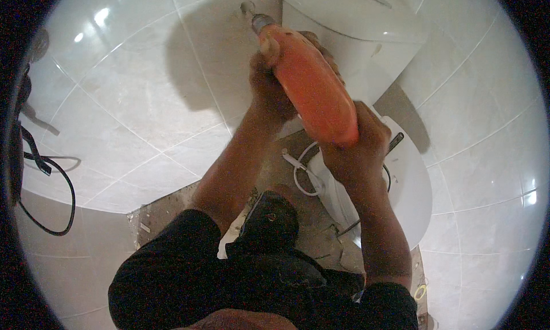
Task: The person drills a hole into a tiled bathroom wall using a power drill and then hammers a wall plug into the hole.
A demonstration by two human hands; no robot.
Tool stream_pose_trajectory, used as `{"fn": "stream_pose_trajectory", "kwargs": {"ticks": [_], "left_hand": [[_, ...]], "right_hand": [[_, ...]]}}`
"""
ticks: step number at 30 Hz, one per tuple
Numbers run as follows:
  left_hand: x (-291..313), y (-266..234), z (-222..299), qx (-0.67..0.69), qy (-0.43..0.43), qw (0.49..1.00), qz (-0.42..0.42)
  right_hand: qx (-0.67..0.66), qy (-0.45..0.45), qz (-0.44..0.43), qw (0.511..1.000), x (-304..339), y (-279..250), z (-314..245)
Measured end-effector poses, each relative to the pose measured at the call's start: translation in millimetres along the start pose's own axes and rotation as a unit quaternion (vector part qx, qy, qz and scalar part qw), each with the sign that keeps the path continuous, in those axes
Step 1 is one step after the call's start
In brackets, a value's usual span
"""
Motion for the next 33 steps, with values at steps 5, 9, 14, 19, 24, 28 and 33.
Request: {"fn": "stream_pose_trajectory", "kwargs": {"ticks": [5, 9, 14, 19, 24, 28, 33], "left_hand": [[25.3, 15.8, -9.9, -0.062, -0.055, 0.996, -0.031], [22.9, 7.0, -0.7, -0.075, -0.046, 0.996, 0.009], [12.6, -11.1, 7.8, -0.102, -0.065, 0.992, 0.020], [8.3, -21.8, 10.9, -0.118, -0.056, 0.991, 0.024], [3.4, -34.7, 15.2, -0.130, -0.048, 0.989, 0.052], [2.5, -27.7, 17.1, -0.108, -0.059, 0.991, 0.046], [-5.4, -33.2, 20.7, -0.047, -0.037, 0.998, -0.012]], "right_hand": [[-0.003, -0.048, 0.031, 0.998, 35.0, -10.4, -2.4], [-0.085, 0.013, 0.019, 0.996, 32.4, 4.1, 8.3], [-0.115, 0.061, 0.003, 0.991, 20.4, 22.2, 13.1], [-0.120, 0.047, 0.016, 0.992, 12.0, 32.8, 14.3], [-0.121, 0.059, 0.004, 0.991, 7.3, 40.1, 16.9], [-0.105, 0.064, 0.000, 0.992, 3.4, 41.2, 14.8], [-0.079, 0.047, 0.000, 0.996, -1.6, 46.1, 9.6]]}}
Point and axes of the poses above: each hand's wrist, its own x-axis away from the middle knuckle, its own y-axis out of the palm, z = x × y, the point moved 6 cm from there along -x, towards the middle knuckle, and after that the axes turned 3 degrees about -y, right-handed, at the moved point
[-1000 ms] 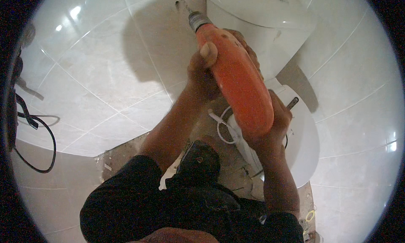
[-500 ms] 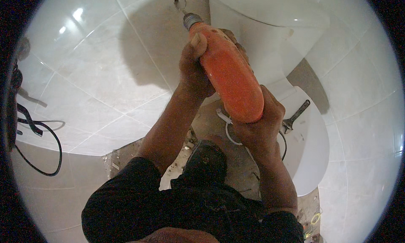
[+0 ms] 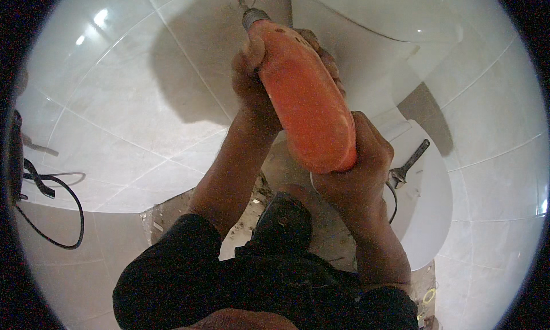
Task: The person drills a hole into a tiled bathroom wall using a power drill and then hammers a wall plug into the hole.
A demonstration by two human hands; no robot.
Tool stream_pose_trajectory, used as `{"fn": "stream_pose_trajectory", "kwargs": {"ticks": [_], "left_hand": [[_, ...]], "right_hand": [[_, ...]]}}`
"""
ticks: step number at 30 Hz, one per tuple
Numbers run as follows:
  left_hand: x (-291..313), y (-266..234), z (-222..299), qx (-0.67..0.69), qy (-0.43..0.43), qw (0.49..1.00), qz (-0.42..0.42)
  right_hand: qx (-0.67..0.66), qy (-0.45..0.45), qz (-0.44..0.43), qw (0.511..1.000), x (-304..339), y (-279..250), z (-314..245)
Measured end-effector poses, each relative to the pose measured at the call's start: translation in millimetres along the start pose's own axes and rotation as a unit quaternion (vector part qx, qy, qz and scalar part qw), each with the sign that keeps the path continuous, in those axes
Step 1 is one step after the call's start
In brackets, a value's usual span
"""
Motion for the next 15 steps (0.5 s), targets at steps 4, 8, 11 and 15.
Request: {"fn": "stream_pose_trajectory", "kwargs": {"ticks": [4, 8, 11, 15], "left_hand": [[0.1, -5.4, 0.2, -0.012, -0.017, 0.999, 0.046], [-4.2, -13.6, 2.4, -0.043, 0.002, 0.998, 0.041], [-5.1, -11.1, 4.7, -0.049, 0.008, 0.998, 0.041], [-4.1, -1.6, 8.5, -0.061, 0.018, 0.994, 0.087]], "right_hand": [[-0.013, 0.009, 0.004, 1.000, -2.7, 1.2, 3.1], [-0.007, 0.015, -0.009, 1.000, -9.8, -1.6, -2.1], [-0.040, 0.031, 0.000, 0.999, -9.0, 2.7, -4.0], [-0.018, 0.016, -0.014, 1.000, -12.0, 0.6, -5.1]]}}
Point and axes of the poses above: each hand's wrist, its own x-axis away from the middle knuckle, its own y-axis out of the palm, z = x × y, the point moved 6 cm from there along -x, towards the middle knuckle, and after that the axes turned 3 degrees about -y, right-handed, at the moved point
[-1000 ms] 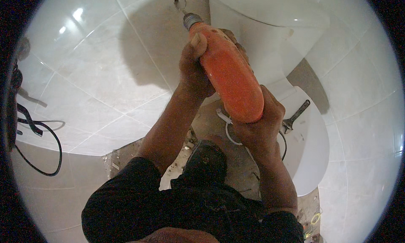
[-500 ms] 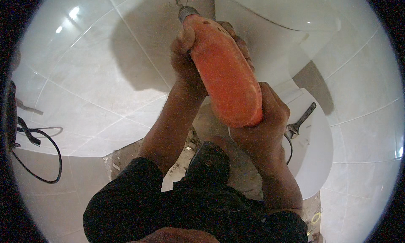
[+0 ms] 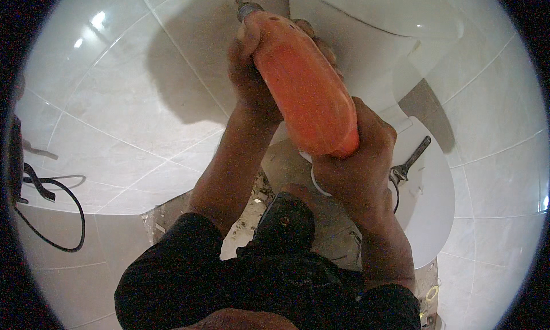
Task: The person drills a hole into a tiled bathroom wall using a power drill and then hammers a wall plug into the hole.
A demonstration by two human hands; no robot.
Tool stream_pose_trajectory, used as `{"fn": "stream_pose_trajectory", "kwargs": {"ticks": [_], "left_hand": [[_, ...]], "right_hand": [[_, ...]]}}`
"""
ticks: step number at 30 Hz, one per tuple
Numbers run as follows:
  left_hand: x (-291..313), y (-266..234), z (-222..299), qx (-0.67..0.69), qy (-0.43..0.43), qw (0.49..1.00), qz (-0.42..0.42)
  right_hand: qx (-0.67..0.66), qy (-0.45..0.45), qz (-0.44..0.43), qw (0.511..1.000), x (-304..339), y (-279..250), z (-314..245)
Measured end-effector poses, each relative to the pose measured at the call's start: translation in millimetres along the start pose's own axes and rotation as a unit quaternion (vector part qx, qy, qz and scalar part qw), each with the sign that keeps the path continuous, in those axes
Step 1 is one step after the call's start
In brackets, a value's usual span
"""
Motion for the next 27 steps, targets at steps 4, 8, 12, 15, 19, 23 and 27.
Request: {"fn": "stream_pose_trajectory", "kwargs": {"ticks": [4, 8, 12, 15, 19, 23, 27], "left_hand": [[-0.2, 0.5, 4.2, -0.004, 0.027, 1.000, -0.004], [-6.8, 1.8, 11.3, 0.013, 0.059, 0.998, -0.010], [-20.9, 3.4, 4.8, 0.078, 0.090, 0.993, -0.018], [-20.2, -9.6, 1.6, 0.057, 0.041, 0.997, -0.031], [-12.6, 6.4, -8.3, 0.075, 0.008, 0.994, -0.085], [13.0, 33.1, -19.5, 0.065, -0.005, 0.998, -0.016], [41.7, 50.2, -25.5, 0.036, -0.061, 0.994, -0.084]], "right_hand": [[-0.013, 0.005, 0.000, 1.000, -1.4, 2.2, -1.2], [0.009, 0.005, -0.002, 1.000, -9.4, -3.4, -17.1], [0.026, 0.002, -0.024, 0.999, -25.7, -13.9, -14.7], [0.026, -0.030, -0.039, 0.998, -23.5, -13.8, -13.1], [0.037, -0.031, -0.021, 0.999, -7.5, -25.0, -14.0], [0.025, -0.027, -0.005, 0.999, 11.6, -39.1, -7.4], [0.019, -0.017, 0.010, 1.000, 41.8, -51.9, -2.2]]}}
Point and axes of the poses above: each hand's wrist, its own x-axis away from the middle knuckle, its own y-axis out of the palm, z = x × y, the point moved 6 cm from there along -x, towards the middle knuckle, and after that the axes turned 3 degrees about -y, right-handed, at the moved point
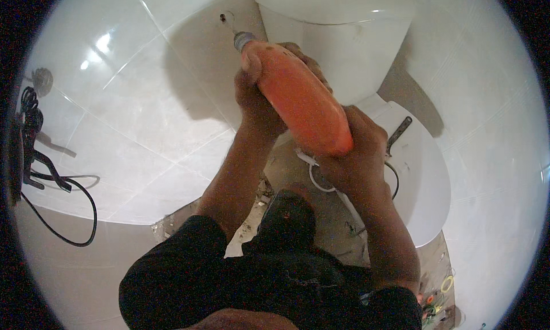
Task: The person drills a hole into a tiled bathroom wall using a power drill and then hammers a wall plug into the hole.
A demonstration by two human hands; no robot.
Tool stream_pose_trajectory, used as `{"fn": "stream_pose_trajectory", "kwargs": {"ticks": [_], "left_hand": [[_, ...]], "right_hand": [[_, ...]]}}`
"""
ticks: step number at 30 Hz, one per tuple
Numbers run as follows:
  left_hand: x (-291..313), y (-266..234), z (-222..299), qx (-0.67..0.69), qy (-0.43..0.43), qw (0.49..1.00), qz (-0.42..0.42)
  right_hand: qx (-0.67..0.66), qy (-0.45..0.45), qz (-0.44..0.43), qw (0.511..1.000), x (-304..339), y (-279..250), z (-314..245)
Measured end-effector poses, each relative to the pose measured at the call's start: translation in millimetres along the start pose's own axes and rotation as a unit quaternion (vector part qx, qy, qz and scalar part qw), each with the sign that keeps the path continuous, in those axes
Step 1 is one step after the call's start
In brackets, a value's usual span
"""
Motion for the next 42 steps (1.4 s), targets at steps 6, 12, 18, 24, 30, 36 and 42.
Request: {"fn": "stream_pose_trajectory", "kwargs": {"ticks": [6, 12, 18, 24, 30, 36, 42], "left_hand": [[44.8, 45.3, -40.5, -0.258, -0.072, 0.963, 0.018], [101.5, 66.2, -86.6, -0.523, -0.016, 0.833, -0.177], [208.4, -25.5, -98.9, -0.580, -0.254, 0.773, 0.020], [247.7, -46.1, -131.0, -0.598, -0.294, 0.745, -0.042], [255.0, -24.0, -128.2, -0.672, -0.264, 0.690, -0.045], [254.2, -22.2, -91.8, -0.694, -0.211, 0.688, 0.020], [217.8, 28.1, -102.4, -0.727, -0.150, 0.668, -0.050]], "right_hand": [[-0.046, 0.122, 0.078, 0.988, 101.0, -61.0, 17.8], [-0.055, 0.280, 0.244, 0.927, 280.1, -181.7, 22.0], [0.038, 0.206, 0.504, 0.838, 391.3, -288.3, -59.4], [-0.091, 0.250, 0.713, 0.649, 557.9, -329.1, -75.3], [-0.284, 0.277, 0.759, 0.516, 731.6, -330.8, -12.5], [-0.327, 0.351, 0.667, 0.570, 739.3, -325.4, 86.0], [-0.455, 0.383, 0.655, 0.466, 731.1, -346.3, 215.5]]}}
Point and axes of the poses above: each hand's wrist, its own x-axis away from the middle knuckle, its own y-axis out of the palm, z = x × y, the point moved 6 cm from there along -x, towards the middle knuckle, and after that the axes turned 3 degrees about -y, right-handed, at the moved point
